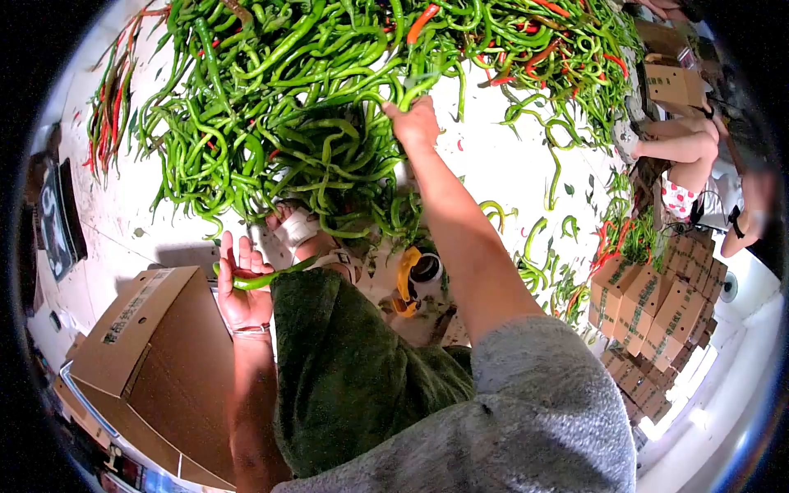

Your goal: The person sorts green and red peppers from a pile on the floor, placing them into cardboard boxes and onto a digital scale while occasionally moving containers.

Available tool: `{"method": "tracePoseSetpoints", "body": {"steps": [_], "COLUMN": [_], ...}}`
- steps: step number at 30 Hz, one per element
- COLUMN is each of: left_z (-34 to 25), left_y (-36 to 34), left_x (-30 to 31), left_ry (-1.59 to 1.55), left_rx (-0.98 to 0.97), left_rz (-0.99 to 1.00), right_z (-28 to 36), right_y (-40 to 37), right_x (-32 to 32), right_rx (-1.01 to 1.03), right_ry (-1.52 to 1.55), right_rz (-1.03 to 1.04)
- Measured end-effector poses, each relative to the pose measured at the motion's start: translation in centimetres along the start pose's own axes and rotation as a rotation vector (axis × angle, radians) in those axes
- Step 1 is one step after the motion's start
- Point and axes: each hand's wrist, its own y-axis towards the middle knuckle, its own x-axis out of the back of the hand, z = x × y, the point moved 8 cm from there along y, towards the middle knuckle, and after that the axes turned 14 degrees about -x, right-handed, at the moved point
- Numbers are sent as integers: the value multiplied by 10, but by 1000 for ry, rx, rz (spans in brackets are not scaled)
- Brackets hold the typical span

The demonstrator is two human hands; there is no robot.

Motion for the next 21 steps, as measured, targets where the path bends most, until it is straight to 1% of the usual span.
{"method": "tracePoseSetpoints", "body": {"steps": [1,2,5,6,7,9,10,11,13,14,15,17,18,21], "left_z": [2,4,7,7,8,14,17,23,43,55,63,79,85,100], "left_y": [-1,-2,-3,-2,-2,0,3,5,7,7,7,10,12,20], "left_x": [-2,-5,-7,-11,-13,-12,-13,-22,-51,-67,-74,-82,-82,-78], "left_ry": [12,22,26,30,35,55,66,147,222,163,251,322,357,432], "left_rx": [3,11,28,31,40,72,88,99,183,235,266,333,352,401], "left_rz": [-5,-11,-53,-38,-23,33,67,130,302,291,339,336,341,351], "right_z": [2,-4,-19,-12,-11,-1,5,7,16,22,20,16,9,-28], "right_y": [1,6,12,-3,-17,-61,-81,-98,-129,-147,-153,-158,-158,-159], "right_x": [-7,-11,-12,7,21,63,75,80,79,85,85,80,80,64], "right_rx": [-26,-98,-38,54,77,154,147,137,318,356,362,378,432,139], "right_ry": [-144,-110,229,310,521,495,443,393,436,383,394,410,411,537], "right_rz": [-15,81,63,33,108,19,76,133,162,194,193,195,155,495]}}
